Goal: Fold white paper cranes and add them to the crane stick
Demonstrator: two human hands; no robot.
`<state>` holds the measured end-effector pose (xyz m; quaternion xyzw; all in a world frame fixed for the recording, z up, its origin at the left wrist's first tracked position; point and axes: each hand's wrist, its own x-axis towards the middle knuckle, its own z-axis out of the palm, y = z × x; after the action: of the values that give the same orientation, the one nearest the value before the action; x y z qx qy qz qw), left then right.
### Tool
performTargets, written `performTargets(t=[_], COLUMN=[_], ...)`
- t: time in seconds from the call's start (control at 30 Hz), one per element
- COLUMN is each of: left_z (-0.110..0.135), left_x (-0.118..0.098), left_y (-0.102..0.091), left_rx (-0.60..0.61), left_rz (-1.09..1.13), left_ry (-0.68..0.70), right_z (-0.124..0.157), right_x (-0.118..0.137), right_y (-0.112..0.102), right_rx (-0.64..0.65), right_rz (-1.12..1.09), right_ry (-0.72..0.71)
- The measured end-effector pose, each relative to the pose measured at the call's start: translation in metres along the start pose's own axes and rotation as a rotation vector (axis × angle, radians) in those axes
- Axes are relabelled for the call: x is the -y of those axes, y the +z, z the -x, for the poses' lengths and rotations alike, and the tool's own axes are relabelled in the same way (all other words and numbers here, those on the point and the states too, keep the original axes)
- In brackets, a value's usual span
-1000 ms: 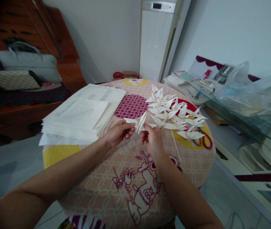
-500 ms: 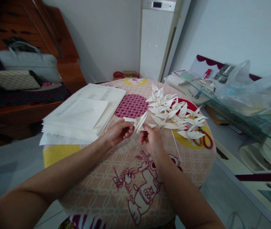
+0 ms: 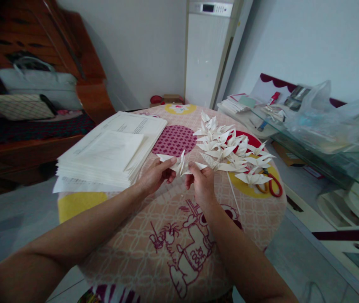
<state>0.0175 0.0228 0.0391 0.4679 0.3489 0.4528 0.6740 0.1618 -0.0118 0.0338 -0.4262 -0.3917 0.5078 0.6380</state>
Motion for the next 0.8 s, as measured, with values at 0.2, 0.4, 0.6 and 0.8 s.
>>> performTargets(t=[0.2,0.4,0.6,0.8], left_z=[0.003,0.005,0.004,0.004], left_x=[0.006,0.006,0.008,0.01], left_y=[0.004,0.007,0.008,0.015], left_rx=[-0.04,-0.083,-0.054,-0.136], left_rz=[-0.185,-0.191,-0.09,0.087], left_ry=[0.092,0.064,0.005,-0.035], right_z=[0.001,0.001,0.003,0.001], right_x=[-0.006,-0.006,-0.005,-0.007], right_y=[0.002,0.003,0.005,0.005], right_rx=[0.029,0.021,0.023,0.015], right_rz=[0.052,0.031,0.008,-0.139], right_ry=[0.05,0.09,0.093,0.24])
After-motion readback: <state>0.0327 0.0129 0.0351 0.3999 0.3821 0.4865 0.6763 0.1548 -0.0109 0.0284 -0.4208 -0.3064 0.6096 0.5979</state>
